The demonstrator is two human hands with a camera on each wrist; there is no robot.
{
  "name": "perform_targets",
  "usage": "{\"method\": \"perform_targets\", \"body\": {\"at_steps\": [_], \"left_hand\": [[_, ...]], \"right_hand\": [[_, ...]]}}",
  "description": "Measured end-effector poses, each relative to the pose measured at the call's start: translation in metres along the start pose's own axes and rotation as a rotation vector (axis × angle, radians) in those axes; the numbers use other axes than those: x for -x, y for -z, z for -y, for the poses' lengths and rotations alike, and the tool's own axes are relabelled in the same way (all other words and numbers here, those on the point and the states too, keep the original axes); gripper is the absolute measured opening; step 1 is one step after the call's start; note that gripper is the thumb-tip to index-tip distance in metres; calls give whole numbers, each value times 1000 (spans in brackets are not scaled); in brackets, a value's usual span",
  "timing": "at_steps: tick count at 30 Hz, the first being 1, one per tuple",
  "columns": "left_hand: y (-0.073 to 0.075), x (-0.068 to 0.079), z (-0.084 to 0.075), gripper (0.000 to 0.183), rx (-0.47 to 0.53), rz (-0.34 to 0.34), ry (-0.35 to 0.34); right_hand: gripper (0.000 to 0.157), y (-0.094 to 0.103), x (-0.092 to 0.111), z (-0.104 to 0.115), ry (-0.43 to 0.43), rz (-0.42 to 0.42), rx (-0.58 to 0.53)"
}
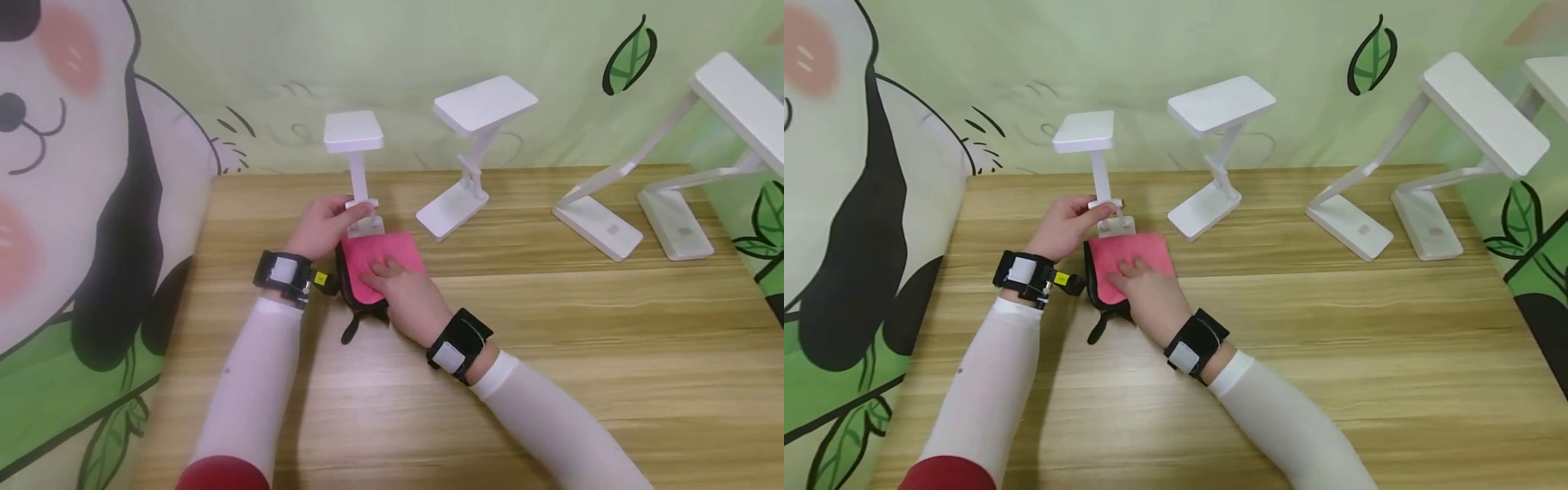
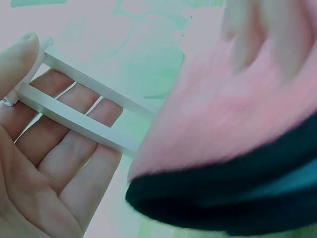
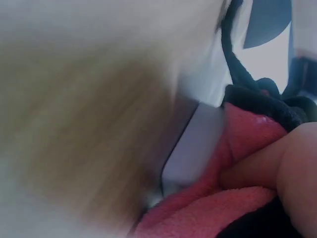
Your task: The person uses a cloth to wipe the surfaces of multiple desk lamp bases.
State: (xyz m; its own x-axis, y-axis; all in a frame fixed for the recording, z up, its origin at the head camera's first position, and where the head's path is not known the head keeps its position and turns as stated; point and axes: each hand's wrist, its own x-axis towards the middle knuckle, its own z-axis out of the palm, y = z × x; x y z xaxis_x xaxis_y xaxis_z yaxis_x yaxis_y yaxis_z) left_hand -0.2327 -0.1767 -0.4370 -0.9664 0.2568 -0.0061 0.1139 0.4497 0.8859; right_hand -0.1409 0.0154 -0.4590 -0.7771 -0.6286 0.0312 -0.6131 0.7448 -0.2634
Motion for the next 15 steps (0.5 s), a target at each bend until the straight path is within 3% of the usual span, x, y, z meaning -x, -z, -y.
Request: {"method": "perform_targets", "body": {"at_steps": [7, 15], "left_hand": [[2, -1, -3, 47, -26, 21, 7], [3, 0, -4, 42, -15, 27, -4]], "right_hand": [[55, 5, 17, 6, 22, 19, -11], [48, -8, -7, 1, 55, -70, -8]]}}
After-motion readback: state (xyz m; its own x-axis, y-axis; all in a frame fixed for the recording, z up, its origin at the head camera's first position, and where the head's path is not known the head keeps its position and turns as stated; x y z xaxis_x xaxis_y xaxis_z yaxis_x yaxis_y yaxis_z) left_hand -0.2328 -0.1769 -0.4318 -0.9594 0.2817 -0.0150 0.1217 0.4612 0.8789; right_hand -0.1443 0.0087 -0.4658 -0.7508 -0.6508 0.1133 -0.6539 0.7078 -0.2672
